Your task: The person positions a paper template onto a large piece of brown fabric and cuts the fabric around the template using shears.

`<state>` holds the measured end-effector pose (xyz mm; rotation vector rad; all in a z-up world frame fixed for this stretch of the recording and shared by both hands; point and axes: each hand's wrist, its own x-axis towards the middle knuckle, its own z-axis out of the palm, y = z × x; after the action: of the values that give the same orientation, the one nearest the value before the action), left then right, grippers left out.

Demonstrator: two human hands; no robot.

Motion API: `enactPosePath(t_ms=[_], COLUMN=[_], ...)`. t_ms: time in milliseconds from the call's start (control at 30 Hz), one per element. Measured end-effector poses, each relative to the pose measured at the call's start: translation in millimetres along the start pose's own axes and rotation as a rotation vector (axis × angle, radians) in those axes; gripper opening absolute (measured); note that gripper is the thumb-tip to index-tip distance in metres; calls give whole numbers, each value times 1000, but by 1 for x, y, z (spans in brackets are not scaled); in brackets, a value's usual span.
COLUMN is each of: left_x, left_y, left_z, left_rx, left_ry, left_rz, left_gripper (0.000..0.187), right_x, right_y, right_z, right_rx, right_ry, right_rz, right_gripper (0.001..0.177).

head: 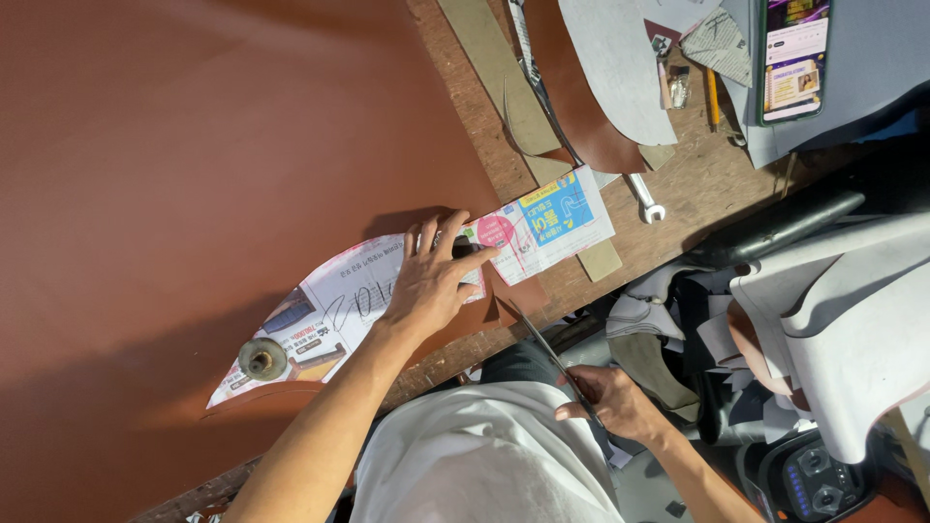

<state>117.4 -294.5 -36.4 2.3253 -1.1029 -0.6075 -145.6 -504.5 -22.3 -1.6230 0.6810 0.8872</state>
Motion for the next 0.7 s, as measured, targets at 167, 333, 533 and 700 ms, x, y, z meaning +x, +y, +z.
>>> enactPosePath(t_ms=[167,333,533,700], left_x=[0,0,2,1], left_y=[0,-1,2,1], left_z=[-1,-1,-1,-2], left_rx=[11,9,6,22], left_ry=[8,1,-6,-4], left_rz=[12,16,-11,14], left_gripper=[60,61,62,62], right_x=[2,-1,0,3], right_y=[2,5,-2,-17], right_z=[4,7,5,8], right_rx=[17,-58,-8,27], right_ry=[3,57,27,23], right_rz=[79,12,0,-36], right_gripper=[48,47,49,44])
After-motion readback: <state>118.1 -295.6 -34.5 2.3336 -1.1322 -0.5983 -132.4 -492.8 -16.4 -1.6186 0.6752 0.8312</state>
